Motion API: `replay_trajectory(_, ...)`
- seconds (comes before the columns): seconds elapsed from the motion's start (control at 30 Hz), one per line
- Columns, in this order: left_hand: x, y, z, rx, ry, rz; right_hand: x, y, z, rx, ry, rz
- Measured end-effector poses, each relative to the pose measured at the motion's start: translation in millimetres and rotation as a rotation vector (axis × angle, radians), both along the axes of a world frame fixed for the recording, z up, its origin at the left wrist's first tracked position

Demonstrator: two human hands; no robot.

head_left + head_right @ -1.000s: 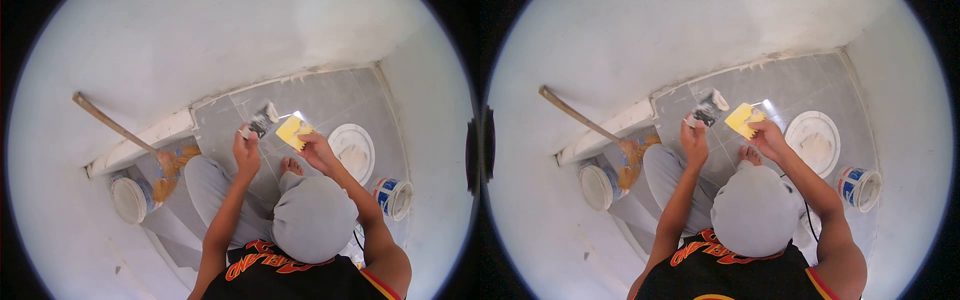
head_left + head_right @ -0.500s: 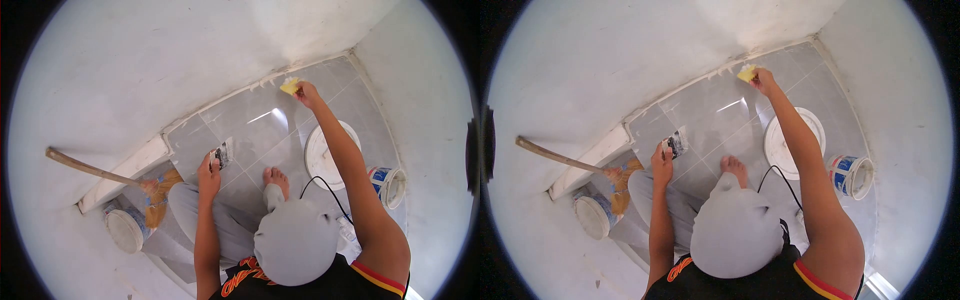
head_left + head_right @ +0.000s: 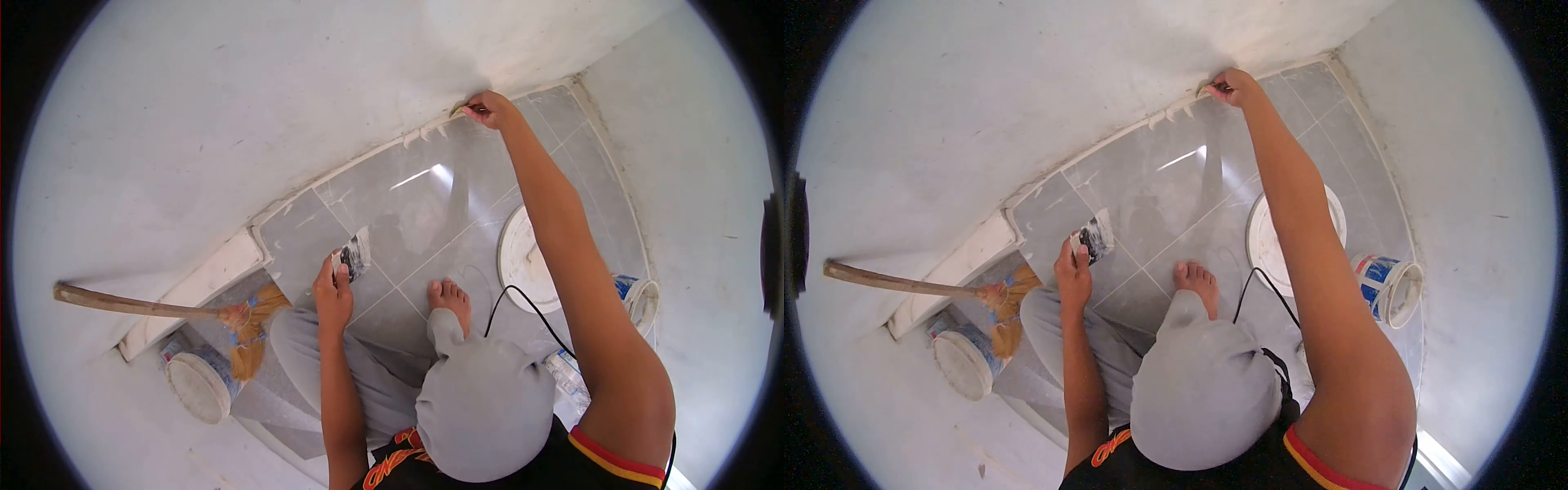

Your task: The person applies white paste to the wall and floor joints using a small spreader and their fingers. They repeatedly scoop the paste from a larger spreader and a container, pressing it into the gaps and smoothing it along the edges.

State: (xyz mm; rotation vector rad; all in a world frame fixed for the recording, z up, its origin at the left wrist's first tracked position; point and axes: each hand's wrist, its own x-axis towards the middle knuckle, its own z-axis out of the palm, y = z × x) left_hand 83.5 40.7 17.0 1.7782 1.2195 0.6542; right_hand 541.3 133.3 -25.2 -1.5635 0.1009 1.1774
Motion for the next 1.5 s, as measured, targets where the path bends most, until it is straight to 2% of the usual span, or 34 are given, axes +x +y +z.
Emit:
replay_trajectory(0.13, -9, -1, -14, 0.102, 0.051, -0.009, -10, -52, 22, 0.101, -0.108, 0.066)
replay_trajectory(0.2, -8, -2, -10, 0.062, 0.035, 0.005, -13, -69, 28, 0.032, -0.595, -0.088)
replay_trajectory(0.23, -5, 1, -7, 0.032, 0.015, 0.019, -9, -74, 19, 0.038, -0.605, -0.096)
replay_trajectory(0.3, -3, 2, 0, -0.010, 0.002, 0.014, -2, -79, -25, -0.346, -1.261, 0.040)
replay_trajectory(0.37, -6, 0, 1, -0.070, 0.007, 0.017, -11, -73, -36, -0.318, -1.269, 0.020)
replay_trajectory(0.53, -15, -3, 3, -0.011, -0.018, 0.068, -26, -48, -55, -0.341, -1.352, 0.012)
replay_trajectory(0.63, -15, 0, 3, 0.067, -0.008, 0.082, -56, -37, -47, -0.369, -1.370, -0.048)
replay_trajectory(0.7, -14, 2, 4, 0.055, -0.013, 0.095, -80, -39, -43, -0.385, -1.459, 0.130)
replay_trajectory(0.73, -14, 3, 4, 0.042, -0.014, 0.103, -92, -36, -44, -0.384, -1.463, 0.130)
replay_trajectory(0.87, -12, 6, 4, -0.030, -0.068, 0.095, -142, -27, -54, -0.180, -1.435, 0.123)
replay_trajectory(0.97, -13, 7, -3, -0.020, -0.108, 0.123, -183, -18, -53, -0.106, -1.471, 0.062)
replay_trajectory(1.1, -17, 9, -6, -0.089, -0.202, 0.202, -224, -11, -49, -0.062, -1.416, 0.095)
replay_trajectory(1.2, -17, 11, -8, -0.062, -0.310, 0.277, -254, -11, -53, -0.006, -1.484, 0.080)
replay_trajectory(1.27, -19, 14, -15, -0.021, -0.379, 0.320, -272, -21, -42, 0.100, -1.306, 0.324)
replay_trajectory(1.3, -23, 16, -19, -0.089, -0.454, 0.374, -279, -28, -35, 0.107, -1.305, 0.320)
replay_trajectory(1.37, -29, 16, -19, -0.144, -0.529, 0.432, -293, -44, -18, 0.228, -1.151, 0.518)
replay_trajectory(1.43, -29, 13, -4, -0.611, -0.770, 0.647, -302, -69, 3, 0.322, -1.095, 0.591)
replay_trajectory(1.47, -31, 13, -8, -0.612, -0.777, 0.642, -303, -83, 18, 0.409, -1.041, 0.658)
replay_trajectory(1.5, -36, 13, -17, -0.753, -0.839, 0.625, -303, -97, 37, 0.408, -1.049, 0.654)
